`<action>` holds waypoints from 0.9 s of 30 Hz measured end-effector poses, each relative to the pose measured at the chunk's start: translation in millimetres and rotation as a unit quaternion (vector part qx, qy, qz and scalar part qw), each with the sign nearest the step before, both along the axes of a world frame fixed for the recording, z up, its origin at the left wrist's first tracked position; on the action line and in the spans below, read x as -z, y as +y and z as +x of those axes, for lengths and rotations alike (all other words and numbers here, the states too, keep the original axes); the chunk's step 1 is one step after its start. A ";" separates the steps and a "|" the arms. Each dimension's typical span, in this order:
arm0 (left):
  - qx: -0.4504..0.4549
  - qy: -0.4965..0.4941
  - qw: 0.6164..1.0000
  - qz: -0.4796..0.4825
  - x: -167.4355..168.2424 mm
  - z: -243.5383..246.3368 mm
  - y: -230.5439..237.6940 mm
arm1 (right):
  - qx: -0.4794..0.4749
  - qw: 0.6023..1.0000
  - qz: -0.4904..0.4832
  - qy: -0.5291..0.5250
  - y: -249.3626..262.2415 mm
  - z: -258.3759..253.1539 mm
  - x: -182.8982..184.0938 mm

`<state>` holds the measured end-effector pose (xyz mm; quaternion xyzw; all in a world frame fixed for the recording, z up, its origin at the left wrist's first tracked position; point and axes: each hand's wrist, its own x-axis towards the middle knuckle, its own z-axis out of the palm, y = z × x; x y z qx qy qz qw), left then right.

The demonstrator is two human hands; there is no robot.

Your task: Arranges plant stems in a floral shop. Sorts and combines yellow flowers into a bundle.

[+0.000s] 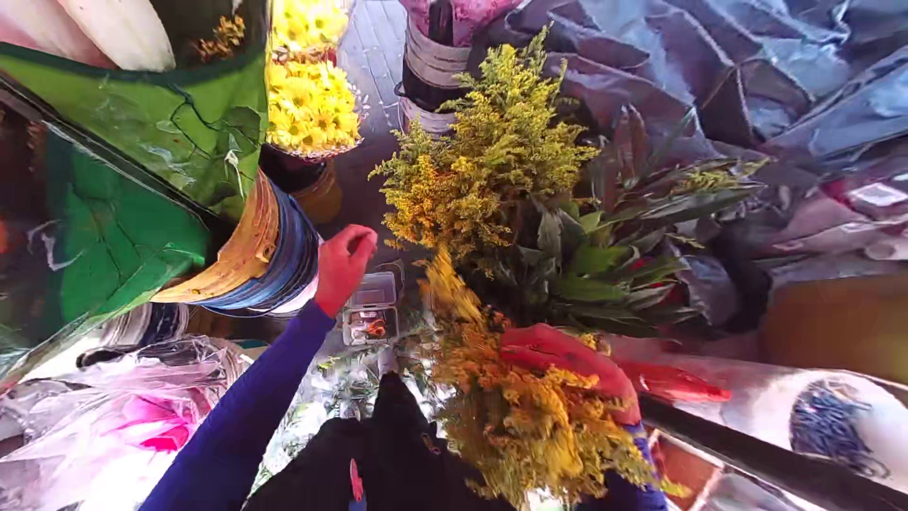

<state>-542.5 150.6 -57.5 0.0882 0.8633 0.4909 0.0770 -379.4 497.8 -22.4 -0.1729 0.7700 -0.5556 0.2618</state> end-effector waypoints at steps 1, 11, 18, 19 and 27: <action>-0.022 -0.059 0.998 -0.028 30.9 -20.7 0.5 | 0.025 0.998 0.051 -0.032 -8.4 -3.6 -11.4; 0.000 -0.242 0.970 0.015 141.0 -47.4 168.1 | -0.163 0.954 0.248 0.036 -66.0 -64.0 -23.1; 0.069 -0.303 0.949 0.058 164.8 36.5 61.0 | 0.004 0.982 0.187 -0.017 -27.3 -49.6 -8.1; 0.096 -0.331 0.938 0.021 180.4 36.7 40.4 | 0.032 0.983 0.177 -0.032 -23.0 -45.6 -8.6; 0.117 -0.353 0.911 -0.177 0.5 61.9 -20.6 | 0.073 0.986 0.088 -0.119 -23.5 -9.4 -33.6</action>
